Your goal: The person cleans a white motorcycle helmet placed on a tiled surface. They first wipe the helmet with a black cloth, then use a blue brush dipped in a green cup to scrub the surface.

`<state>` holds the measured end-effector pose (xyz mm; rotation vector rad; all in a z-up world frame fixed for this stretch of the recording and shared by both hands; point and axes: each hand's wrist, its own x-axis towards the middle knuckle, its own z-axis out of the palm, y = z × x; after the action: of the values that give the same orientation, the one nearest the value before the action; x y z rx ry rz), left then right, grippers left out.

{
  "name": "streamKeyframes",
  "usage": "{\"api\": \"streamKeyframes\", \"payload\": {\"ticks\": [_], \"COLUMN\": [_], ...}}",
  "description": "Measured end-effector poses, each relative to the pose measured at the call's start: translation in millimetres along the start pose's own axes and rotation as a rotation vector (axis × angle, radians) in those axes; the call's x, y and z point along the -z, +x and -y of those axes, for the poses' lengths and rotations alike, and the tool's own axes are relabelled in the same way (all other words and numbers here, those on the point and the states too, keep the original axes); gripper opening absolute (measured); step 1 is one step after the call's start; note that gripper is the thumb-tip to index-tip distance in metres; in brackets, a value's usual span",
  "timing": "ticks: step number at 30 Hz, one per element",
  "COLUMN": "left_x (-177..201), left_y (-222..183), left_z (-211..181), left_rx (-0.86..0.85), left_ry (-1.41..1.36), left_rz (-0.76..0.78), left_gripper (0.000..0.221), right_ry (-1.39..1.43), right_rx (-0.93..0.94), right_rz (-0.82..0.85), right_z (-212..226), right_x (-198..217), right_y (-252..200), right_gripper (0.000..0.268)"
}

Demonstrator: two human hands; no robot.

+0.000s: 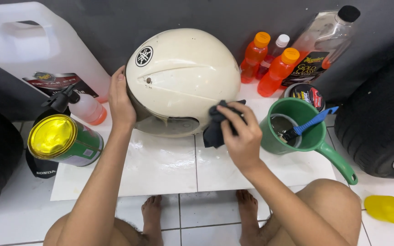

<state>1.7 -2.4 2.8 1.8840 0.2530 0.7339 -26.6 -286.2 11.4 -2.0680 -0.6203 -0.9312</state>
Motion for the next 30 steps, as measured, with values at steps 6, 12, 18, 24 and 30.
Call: {"api": "streamKeyframes", "payload": {"ticks": [6,12,18,24,30], "left_x": [1.0,0.8,1.8,2.1,12.5], "left_y": [-1.1,-3.0,3.1,5.0,4.7], "left_z": [3.2,5.6,10.1,10.9,-15.6], "left_rx": [0.001,0.009,0.024,0.051,0.145], "left_ry": [0.004,0.019,0.022,0.028,0.014], "left_rz": [-0.006,-0.006,0.011,0.044,0.147], "left_gripper": [0.057,0.058,0.062,0.064,0.066], "right_ry": [0.058,-0.07,0.115,0.131,0.177], "right_rx": [-0.133,-0.081,-0.286,-0.355,-0.398], "right_rz": [-0.055,0.14,0.222,0.225,0.202], "right_z": [-10.6,-9.5,-10.6,-21.3,-27.2], "right_x": [-4.6,-2.9,3.6,-1.0,-5.7], "right_y": [20.2,-1.4,9.8,6.0,-3.2], "right_gripper": [0.023,0.048,0.05,0.054,0.056]}}
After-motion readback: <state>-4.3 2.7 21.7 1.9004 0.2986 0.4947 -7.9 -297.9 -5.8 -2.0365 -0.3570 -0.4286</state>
